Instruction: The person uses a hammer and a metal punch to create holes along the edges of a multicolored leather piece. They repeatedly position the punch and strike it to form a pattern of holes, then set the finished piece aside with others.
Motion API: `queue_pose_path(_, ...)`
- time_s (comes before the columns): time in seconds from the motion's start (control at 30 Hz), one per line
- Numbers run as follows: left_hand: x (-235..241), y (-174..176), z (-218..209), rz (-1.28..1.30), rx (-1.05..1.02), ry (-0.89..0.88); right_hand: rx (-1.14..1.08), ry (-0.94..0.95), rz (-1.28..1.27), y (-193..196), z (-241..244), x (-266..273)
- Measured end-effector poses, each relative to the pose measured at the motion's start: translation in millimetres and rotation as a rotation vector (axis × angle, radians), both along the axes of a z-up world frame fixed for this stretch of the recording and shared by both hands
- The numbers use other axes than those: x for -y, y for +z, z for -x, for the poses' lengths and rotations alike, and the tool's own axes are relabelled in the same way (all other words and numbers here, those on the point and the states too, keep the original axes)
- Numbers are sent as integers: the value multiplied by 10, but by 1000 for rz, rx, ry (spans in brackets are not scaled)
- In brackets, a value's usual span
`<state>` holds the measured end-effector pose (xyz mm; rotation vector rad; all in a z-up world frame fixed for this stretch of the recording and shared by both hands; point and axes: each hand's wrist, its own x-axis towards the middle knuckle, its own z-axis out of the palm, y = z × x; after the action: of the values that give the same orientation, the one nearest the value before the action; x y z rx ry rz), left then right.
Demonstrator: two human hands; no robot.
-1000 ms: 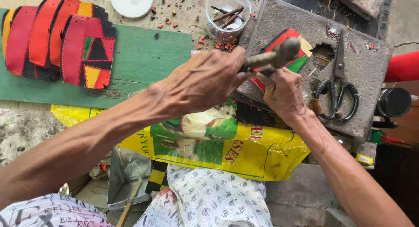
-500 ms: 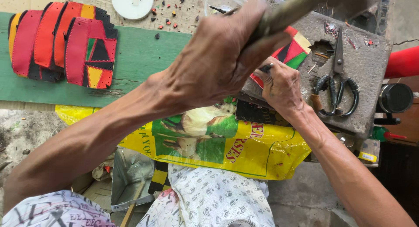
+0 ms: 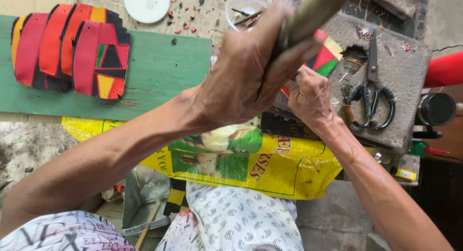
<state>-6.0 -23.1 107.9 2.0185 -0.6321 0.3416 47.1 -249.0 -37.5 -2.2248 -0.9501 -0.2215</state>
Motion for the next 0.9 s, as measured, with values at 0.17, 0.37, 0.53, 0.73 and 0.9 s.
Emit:
queue_pose_path(0.17, -214, -150, -3, -400, -561, -15, -58, -5, -28, -24, 9, -40)
queue_pose_path(0.37, -341, -827, 76, -260, -420, 224, -229, -80, -178, 21, -92, -102)
queue_pose_path(0.53, 47, -1216, 230, 1, -135, 373, -28, -186, -255, 15, 87, -317)
queue_pose_path(0.73, 159, -1339, 166, 30, -315, 382, -133, -224, -235, -51, 130, -246)
queue_pose_path(0.9, -42, -1078, 173, -148, -483, 302, -206, -87, -102, 23, -120, -181)
